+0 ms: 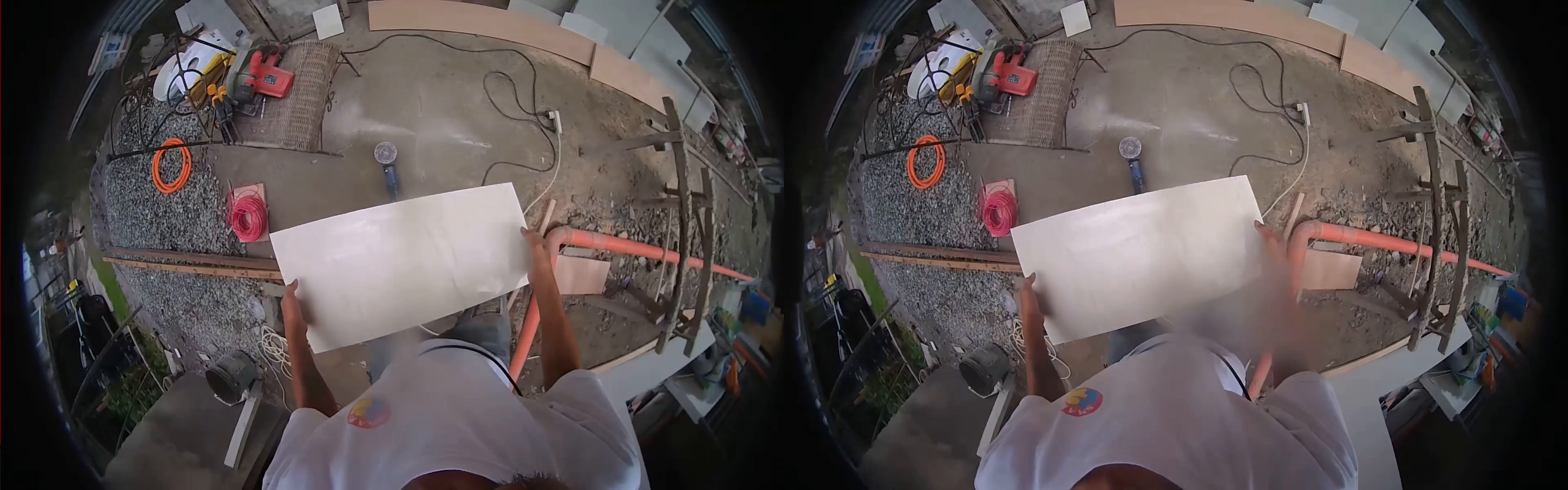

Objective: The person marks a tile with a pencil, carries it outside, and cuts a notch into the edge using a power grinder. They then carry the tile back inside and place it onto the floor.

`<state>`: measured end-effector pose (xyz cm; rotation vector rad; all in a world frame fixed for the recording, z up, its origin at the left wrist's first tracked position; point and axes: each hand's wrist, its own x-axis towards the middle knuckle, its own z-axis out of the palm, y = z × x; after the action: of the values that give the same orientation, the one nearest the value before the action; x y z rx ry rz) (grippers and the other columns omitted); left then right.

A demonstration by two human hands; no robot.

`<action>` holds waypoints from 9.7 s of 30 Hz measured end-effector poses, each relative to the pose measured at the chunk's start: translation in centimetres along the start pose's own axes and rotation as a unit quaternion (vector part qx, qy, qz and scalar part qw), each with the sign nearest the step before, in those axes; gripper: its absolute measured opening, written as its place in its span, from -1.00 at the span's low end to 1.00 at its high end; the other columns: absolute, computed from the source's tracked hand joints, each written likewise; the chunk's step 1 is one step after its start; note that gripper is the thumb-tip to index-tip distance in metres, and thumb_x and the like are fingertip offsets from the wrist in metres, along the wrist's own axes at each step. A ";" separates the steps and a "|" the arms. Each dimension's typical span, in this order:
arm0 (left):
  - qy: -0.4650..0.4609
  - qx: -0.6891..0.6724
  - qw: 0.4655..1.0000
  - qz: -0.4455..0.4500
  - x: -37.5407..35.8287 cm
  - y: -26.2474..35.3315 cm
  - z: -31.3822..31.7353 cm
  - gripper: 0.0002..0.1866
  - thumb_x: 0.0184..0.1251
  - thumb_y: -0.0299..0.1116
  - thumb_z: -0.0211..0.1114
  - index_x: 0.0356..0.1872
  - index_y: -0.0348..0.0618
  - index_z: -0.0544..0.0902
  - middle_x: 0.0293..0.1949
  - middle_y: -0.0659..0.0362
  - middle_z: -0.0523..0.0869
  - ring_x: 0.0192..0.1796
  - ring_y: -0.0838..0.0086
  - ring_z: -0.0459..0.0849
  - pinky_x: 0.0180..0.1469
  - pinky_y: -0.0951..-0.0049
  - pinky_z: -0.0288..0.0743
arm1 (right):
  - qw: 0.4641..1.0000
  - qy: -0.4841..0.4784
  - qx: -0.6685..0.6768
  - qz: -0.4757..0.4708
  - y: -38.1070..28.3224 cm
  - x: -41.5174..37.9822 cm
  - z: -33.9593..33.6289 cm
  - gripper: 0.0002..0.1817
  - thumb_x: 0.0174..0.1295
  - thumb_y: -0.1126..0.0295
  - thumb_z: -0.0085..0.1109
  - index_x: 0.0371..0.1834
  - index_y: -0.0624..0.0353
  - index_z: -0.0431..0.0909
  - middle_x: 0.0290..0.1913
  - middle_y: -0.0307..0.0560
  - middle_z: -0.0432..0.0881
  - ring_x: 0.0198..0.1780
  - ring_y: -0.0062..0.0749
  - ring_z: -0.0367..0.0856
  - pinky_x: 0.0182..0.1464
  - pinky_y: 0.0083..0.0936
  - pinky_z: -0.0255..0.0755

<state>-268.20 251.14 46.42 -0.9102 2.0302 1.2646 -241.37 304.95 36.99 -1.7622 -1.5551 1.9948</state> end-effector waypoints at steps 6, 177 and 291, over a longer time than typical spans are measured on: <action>0.044 -0.055 0.991 -0.111 -4.4 -8.9 9.4 -0.30 0.25 0.04 0.25 0.25 -0.35 0.55 0.08 -0.05 0.67 0.11 0.20 0.63 0.22 0.18 0.43 | 0.985 -0.014 -0.158 0.062 -7.8 6.3 -4.1 -0.39 0.13 -0.08 0.31 0.08 0.19 0.66 -0.11 -0.15 0.67 -0.10 -0.41 0.57 0.02 -0.42 0.44; 0.234 -0.717 0.608 0.249 42.9 -32.3 4.1 -0.54 0.26 -0.05 0.29 -0.11 -0.29 0.47 -0.31 0.00 0.59 -0.27 0.27 0.65 -0.18 0.24 0.59 | 0.579 -0.769 -0.232 0.139 37.4 14.5 66.9 -0.57 0.48 0.26 0.10 0.26 0.34 0.49 0.12 0.05 0.68 0.19 -0.16 0.64 0.16 -0.42 0.51; 0.277 -0.281 0.917 -0.062 39.1 -7.8 21.1 -0.36 0.33 0.10 0.27 -0.05 -0.45 0.57 -0.30 0.06 0.64 -0.39 0.35 0.68 -0.32 0.27 0.61 | 0.785 -0.548 -0.237 -0.165 31.0 29.5 71.1 -0.31 0.29 -0.35 0.00 -0.15 0.17 0.59 -0.13 0.14 0.66 -0.01 0.10 0.58 0.19 -0.02 0.30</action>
<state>-283.24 258.29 4.48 -1.8114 1.9711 1.6958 -289.53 263.90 -16.71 -0.0698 -2.5515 2.6946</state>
